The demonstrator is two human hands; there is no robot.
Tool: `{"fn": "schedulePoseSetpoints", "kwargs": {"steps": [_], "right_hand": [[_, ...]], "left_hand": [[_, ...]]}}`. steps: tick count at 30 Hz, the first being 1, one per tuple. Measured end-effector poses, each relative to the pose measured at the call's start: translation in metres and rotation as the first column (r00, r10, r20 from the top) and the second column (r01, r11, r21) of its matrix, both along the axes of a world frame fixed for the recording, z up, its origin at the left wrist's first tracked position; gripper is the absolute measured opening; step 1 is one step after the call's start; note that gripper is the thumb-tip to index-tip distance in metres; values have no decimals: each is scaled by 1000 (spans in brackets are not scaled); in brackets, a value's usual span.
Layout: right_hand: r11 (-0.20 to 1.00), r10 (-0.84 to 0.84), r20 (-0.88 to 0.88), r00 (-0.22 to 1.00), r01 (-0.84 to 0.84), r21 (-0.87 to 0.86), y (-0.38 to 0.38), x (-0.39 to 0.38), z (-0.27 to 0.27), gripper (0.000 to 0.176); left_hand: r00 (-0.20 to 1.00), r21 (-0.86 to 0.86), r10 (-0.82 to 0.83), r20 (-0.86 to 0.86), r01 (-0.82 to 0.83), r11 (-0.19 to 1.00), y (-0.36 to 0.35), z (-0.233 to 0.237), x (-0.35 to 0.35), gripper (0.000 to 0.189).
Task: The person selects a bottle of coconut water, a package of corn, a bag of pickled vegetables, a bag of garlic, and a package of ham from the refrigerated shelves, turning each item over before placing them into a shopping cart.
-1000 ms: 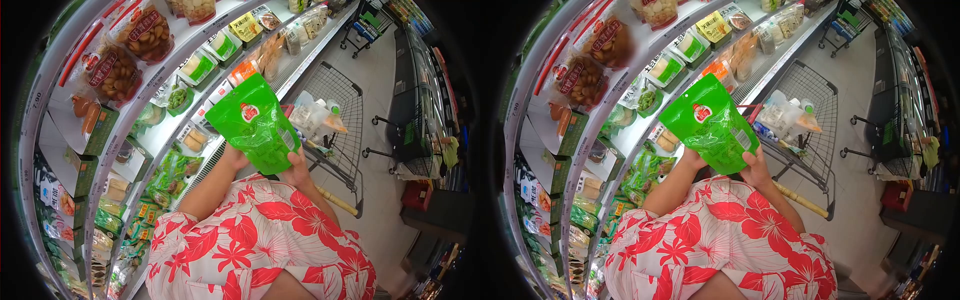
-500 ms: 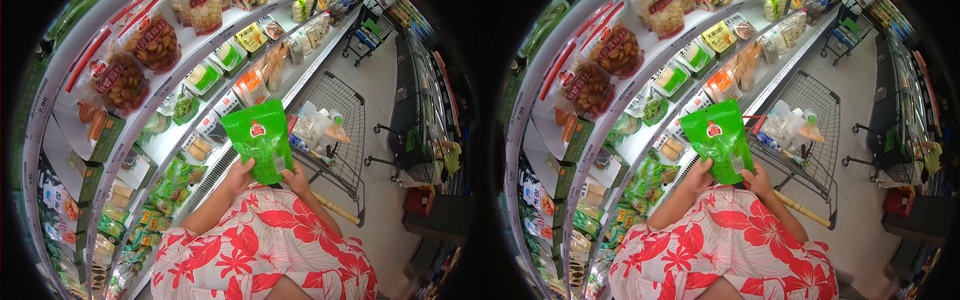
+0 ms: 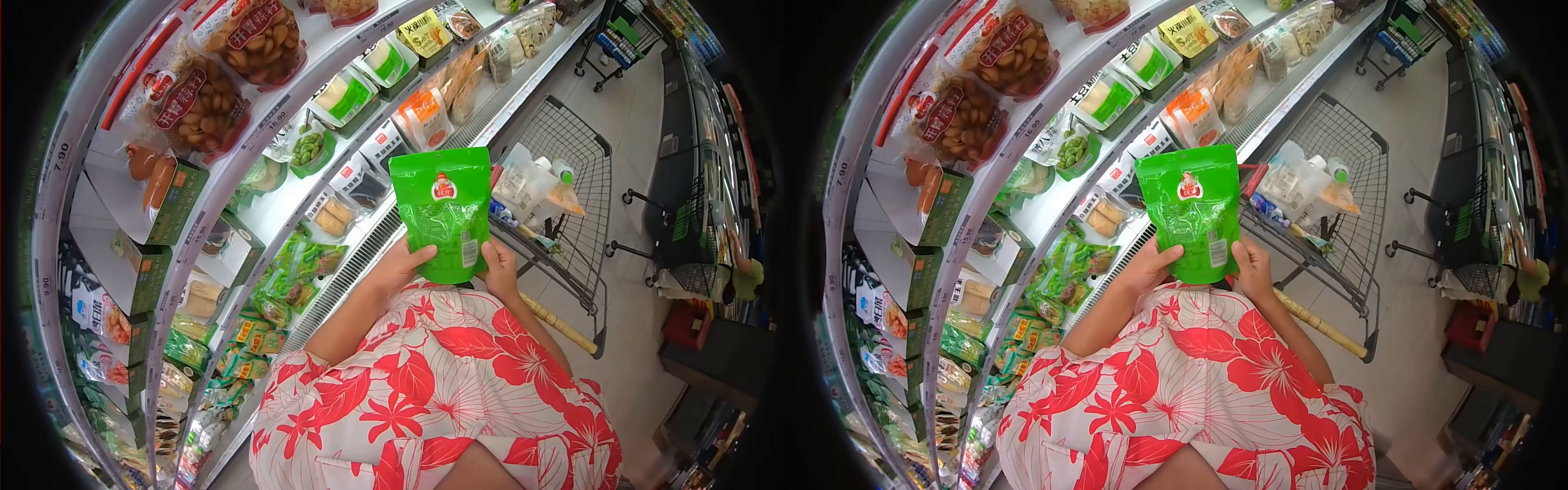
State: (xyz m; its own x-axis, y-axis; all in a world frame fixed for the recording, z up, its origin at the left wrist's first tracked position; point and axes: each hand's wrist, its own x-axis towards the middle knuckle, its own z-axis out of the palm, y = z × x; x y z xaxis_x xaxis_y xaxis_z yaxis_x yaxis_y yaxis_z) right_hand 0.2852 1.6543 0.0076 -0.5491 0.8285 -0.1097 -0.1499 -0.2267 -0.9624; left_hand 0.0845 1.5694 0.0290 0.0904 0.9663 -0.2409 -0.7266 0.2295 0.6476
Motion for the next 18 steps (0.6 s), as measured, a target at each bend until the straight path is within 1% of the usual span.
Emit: {"fn": "schedulePoseSetpoints", "kwargs": {"steps": [1, 3, 4, 8, 10, 13, 15, 18], "right_hand": [[1000, -2, 0, 1000, 2, 0, 1, 1, -1, 35], [995, 50, -55, 997, -54, -86, 3, 5, -3, 36], [995, 49, -56, 997, -53, -85, 2, 5, -4, 36], [997, 19, -84, 996, -25, -66, 2, 3, -3, 35], [998, 21, -85, 996, -26, -57, 3, 3, -3, 35], [998, 38, -74, 997, -41, -44, 2, 6, -8, 35], [997, 37, -56, 998, -40, -65, 3, 6, -9, 36], [999, 15, -68, 998, -17, -37, 2, 3, -7, 35]], "left_hand": [[1000, 28, -6, -29, 7, 1000, 0, 0, 0, 59], [998, 18, -40, -51, 41, 999, 0, -3, -1, 60], [995, 7, -72, -74, 73, 997, 0, -4, -1, 60], [992, -7, -86, -91, 85, 996, -2, -1, -1, 59], [993, -21, -101, -56, 100, 995, -2, -4, 0, 58], [994, 19, -65, -82, 67, 998, -3, -5, 2, 58], [994, 21, -72, -77, 74, 997, -2, -3, 2, 58], [995, 19, -70, -73, 72, 997, -3, -4, 2, 57]]}}
